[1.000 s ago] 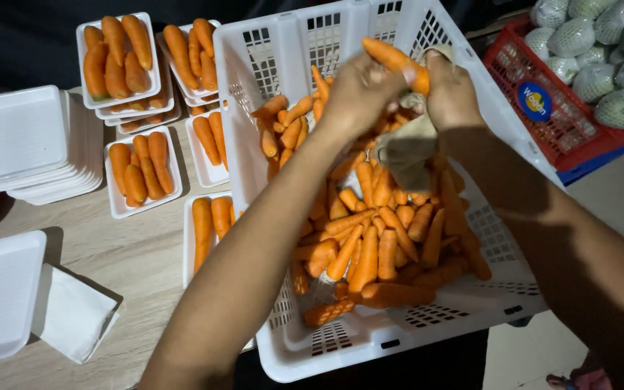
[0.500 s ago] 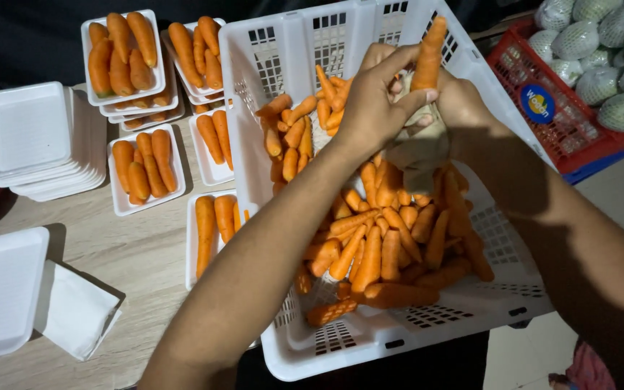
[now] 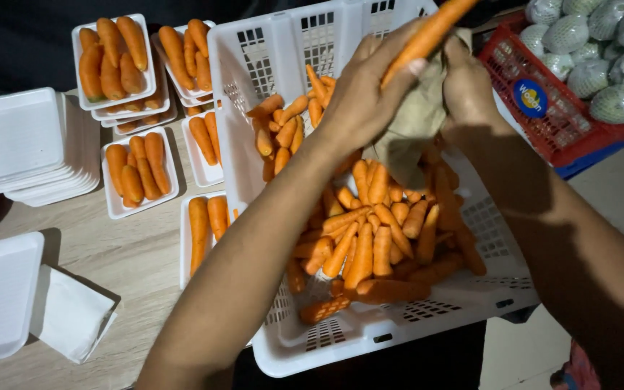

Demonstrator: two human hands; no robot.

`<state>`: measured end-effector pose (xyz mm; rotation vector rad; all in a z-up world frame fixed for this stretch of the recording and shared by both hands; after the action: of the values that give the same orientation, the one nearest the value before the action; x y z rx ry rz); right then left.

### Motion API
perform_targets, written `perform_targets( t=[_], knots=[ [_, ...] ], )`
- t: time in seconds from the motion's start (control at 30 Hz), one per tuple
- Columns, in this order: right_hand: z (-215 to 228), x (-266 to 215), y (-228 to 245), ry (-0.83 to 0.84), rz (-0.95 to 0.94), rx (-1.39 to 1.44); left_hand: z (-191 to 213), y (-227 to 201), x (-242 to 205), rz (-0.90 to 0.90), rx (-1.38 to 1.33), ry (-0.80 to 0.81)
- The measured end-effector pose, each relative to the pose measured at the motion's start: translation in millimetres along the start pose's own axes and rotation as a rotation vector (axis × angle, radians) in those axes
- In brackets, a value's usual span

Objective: The person sorts carrots from a white crate, wipes them with a cloth, and places them onto white foam trays.

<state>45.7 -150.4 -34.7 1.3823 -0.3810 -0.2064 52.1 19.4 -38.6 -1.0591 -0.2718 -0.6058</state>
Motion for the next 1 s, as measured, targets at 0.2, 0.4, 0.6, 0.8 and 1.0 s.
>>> perform_targets(
  t=[0.2, 0.4, 0.6, 0.8, 1.0],
  knots=[
    [-20, -34, 13, 0.152, 0.249, 0.28, -1, 6, 3, 0.387, -0.143, -0.041],
    [-38, -41, -2, 0.328, 0.348, 0.269, -13, -11, -8, 0.499, -0.111, 0.031],
    [-25, -12, -18, 0.164, 0.34, 0.021, -38, -16, -9, 0.534, 0.064, 0.11],
    [-14, -11, -10, 0.105, 0.106, 0.064, -15, -67, -23, 0.692, 0.16, 0.32],
    [-9, -20, 13, 0.025, -0.103, -0.095, -11, -88, -32, 0.623, 0.364, 0.47]
  ],
)
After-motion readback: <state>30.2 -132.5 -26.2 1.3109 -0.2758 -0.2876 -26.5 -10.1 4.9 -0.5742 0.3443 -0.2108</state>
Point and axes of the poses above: each hand's wrist, its own x-axis towards the middle knuckle, its own z-axis out of the back of the hand, y = z × x, the point moved 1 cm from there along x, towards the middle knuckle, and after that the axes turned 15 degrees about z, right-handed, at the moved point
